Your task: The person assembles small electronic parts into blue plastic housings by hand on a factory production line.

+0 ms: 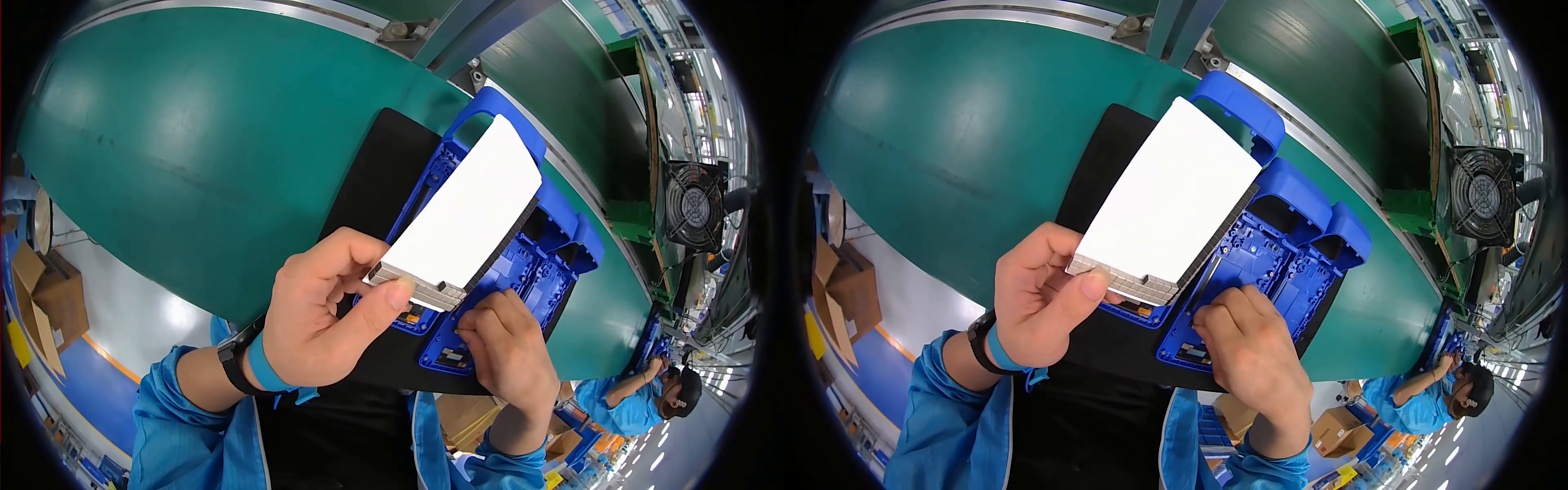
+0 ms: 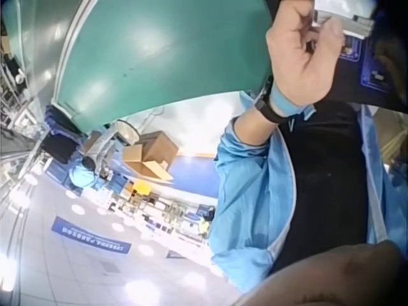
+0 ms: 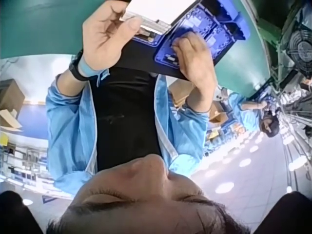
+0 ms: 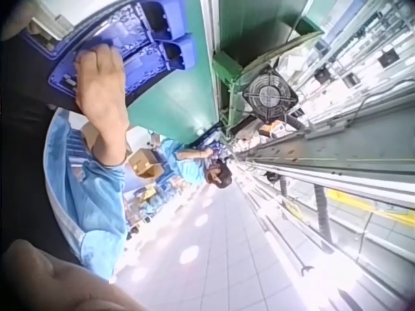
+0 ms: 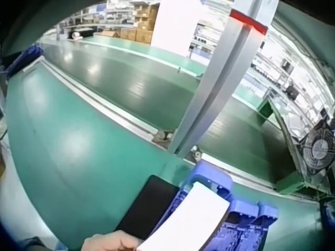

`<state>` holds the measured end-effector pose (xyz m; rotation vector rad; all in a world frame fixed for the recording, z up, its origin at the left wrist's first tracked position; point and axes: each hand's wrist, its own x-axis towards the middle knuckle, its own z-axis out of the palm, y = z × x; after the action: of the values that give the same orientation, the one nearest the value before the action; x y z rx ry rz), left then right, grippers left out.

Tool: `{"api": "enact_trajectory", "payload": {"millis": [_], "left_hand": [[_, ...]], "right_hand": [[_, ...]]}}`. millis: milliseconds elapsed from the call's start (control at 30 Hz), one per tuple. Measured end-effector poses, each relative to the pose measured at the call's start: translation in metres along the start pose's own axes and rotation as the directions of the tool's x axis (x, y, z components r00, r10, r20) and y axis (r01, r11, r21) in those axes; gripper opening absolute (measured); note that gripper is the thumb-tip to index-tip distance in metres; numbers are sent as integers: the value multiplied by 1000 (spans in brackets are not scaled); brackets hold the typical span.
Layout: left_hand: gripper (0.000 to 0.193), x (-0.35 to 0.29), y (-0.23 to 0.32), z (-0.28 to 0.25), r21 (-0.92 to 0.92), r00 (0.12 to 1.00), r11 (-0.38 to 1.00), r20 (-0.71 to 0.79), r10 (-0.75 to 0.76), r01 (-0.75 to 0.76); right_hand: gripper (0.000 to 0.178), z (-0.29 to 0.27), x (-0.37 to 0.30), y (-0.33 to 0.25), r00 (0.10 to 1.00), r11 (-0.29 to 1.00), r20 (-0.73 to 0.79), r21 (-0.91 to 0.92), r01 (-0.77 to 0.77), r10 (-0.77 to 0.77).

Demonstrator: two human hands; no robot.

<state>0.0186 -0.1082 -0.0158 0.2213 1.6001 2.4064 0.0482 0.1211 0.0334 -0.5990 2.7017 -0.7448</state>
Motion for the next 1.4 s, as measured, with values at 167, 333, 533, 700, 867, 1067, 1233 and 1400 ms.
{"api": "enact_trajectory", "payload": {"millis": [167,333,533,700,867,1067,1233,1400], "left_hand": [[17,0,1,0,-5,1000,1000,6,1,-1],[17,0,1,-1,-5,1000,1000,0,-4,4],[16,1,1,1,-6,1000,1000,10,-14,14],[16,0,-1,-1,22,1000,1000,12,4,-4],[16,1,1,0,12,1000,1000,4,2,-2],[16,1,-1,0,-5,1000,1000,13,20,-20],[16,0,-1,-1,0,1000,1000,10,21,-21],[15,0,-1,0,-5,1000,1000,4,21,-21]], "right_hand": [[15,-1,1,-5,999,998,21,-48,-36,37],[18,2,-5,-3,998,998,-52,-42,-45,43],[22,19,-17,3,983,994,-185,-108,-11,-9],[25,18,-29,5,973,999,-231,-39,-7,-2],[24,16,-34,2,988,992,-154,-116,-41,23],[23,16,-35,2,989,990,-140,-122,-64,47],[22,16,-35,1,989,990,-135,-121,-68,52],[21,17,-35,0,989,990,-139,-120,-74,57]]}}
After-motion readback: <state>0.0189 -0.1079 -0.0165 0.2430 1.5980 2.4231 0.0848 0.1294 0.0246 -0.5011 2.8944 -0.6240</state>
